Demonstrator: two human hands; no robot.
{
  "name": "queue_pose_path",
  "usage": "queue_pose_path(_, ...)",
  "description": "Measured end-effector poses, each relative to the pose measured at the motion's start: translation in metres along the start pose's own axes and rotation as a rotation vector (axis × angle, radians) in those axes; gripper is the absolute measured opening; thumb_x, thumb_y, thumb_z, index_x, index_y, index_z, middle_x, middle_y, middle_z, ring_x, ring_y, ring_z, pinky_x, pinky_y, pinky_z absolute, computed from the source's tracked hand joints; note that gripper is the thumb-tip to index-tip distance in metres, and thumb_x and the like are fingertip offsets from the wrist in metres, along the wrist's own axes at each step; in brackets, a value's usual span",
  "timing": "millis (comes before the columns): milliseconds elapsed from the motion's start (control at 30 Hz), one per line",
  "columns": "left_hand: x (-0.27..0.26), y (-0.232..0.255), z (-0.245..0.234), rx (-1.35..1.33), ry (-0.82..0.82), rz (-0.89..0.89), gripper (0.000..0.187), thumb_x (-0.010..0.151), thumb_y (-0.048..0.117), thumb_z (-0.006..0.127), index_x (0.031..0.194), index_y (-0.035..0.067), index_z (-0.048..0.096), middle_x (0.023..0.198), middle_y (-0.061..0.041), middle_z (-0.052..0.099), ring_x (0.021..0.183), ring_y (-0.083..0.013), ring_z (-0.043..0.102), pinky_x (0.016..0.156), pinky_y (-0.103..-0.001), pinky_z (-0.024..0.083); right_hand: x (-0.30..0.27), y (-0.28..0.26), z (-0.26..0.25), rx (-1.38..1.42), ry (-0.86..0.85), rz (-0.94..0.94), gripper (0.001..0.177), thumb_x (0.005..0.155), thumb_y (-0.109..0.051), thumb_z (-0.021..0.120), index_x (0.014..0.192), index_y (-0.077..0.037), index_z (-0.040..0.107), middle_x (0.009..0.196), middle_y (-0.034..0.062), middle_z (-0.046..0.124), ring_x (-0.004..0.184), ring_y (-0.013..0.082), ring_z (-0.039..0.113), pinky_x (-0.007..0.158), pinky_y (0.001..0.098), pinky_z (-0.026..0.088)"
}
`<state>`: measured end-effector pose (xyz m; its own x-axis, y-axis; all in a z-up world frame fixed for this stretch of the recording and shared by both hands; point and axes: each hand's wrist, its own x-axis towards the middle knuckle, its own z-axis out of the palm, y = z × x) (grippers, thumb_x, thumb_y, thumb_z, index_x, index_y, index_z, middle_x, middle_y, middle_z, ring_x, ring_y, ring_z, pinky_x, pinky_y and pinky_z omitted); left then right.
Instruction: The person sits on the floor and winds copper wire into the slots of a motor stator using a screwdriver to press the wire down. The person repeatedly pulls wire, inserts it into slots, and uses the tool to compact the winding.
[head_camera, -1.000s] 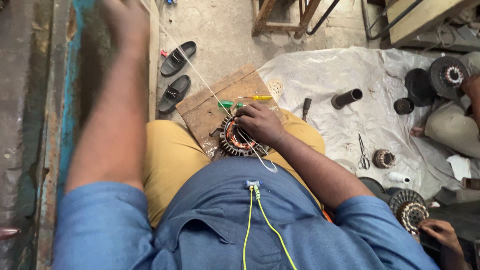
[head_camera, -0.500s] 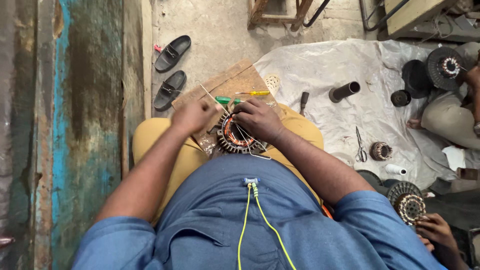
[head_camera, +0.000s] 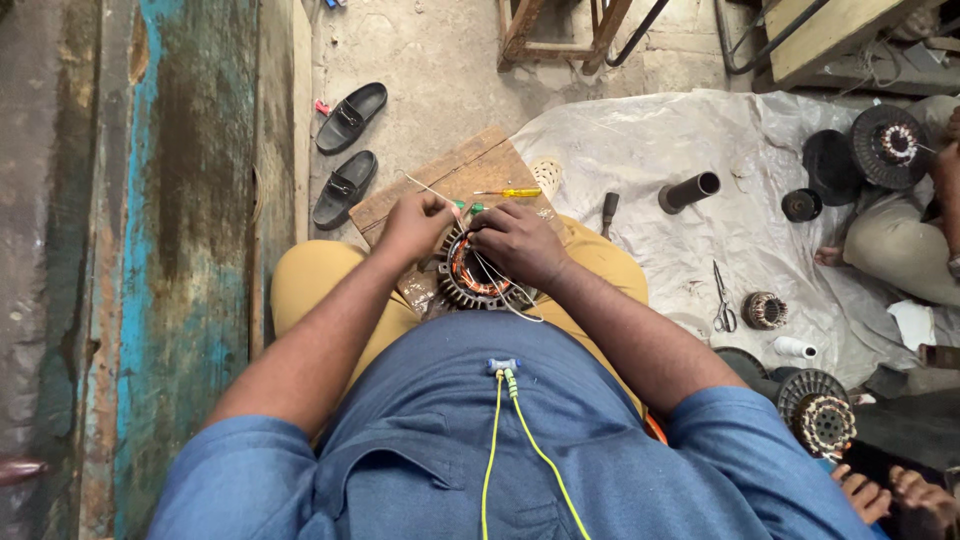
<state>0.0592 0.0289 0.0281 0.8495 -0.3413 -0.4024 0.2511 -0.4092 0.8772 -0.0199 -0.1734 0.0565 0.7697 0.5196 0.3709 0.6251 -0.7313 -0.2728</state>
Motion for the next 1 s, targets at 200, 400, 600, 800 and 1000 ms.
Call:
queue_pose_path(200,0.035,0.043,-0.075,-0.181,0.387,0.072,0.019,0.104,0.025,0.060,0.108,0.007,0.065,0.096,-0.007,0.072,0.078,-0.0140,0.065,0.067,-0.030,0.055,0.000,0.002,0.001,0.021,0.015,-0.024,0.008,0.089,-0.019,0.074,0.095,-0.013,0.073,0.109,0.0019,0.070,0.103,0.0244,0.065,0.089,0.0380,0.055)
queue_pose_path(400,0.045,0.056,-0.145,0.197,0.402,0.054,0.082,0.099,0.052,0.068,0.160,0.013,0.028,0.158,-0.018,0.041,0.143,-0.0331,0.043,0.113,-0.050,0.038,0.001,0.000,-0.002,0.035,0.034,-0.009,0.010,0.088,-0.020,0.075,0.095,-0.013,0.074,0.107,0.0020,0.070,0.100,0.0252,0.065,0.087,0.0386,0.054)
queue_pose_path(600,0.000,-0.006,-0.049,0.643,0.130,-0.097,0.074,0.086,0.067,0.065,0.134,0.011,0.060,0.129,-0.017,0.066,0.117,-0.0343,0.065,0.099,-0.049,0.050,0.000,0.002,-0.002,0.035,0.043,-0.023,0.009,0.090,-0.017,0.075,0.097,-0.012,0.074,0.109,0.0012,0.069,0.102,0.0234,0.065,0.088,0.0374,0.055)
queue_pose_path(800,-0.017,-0.008,-0.005,0.452,-0.049,-0.015,0.062,0.094,0.068,0.056,0.095,0.009,0.077,0.080,-0.014,0.074,0.077,-0.0275,0.072,0.073,-0.044,0.054,0.001,0.001,-0.004,0.021,0.020,-0.017,0.011,0.088,-0.018,0.076,0.096,-0.011,0.073,0.107,0.0021,0.068,0.101,0.0242,0.065,0.087,0.0381,0.055)
queue_pose_path(1000,-0.016,0.017,-0.001,0.253,0.030,-0.072,0.031,0.090,0.040,0.072,0.095,0.011,0.077,0.065,-0.005,0.069,0.053,-0.0173,0.066,0.052,-0.036,0.053,0.001,0.000,-0.005,0.025,0.031,-0.013,0.012,0.087,-0.019,0.077,0.095,-0.011,0.073,0.106,0.0025,0.068,0.101,0.0244,0.064,0.086,0.0381,0.054)
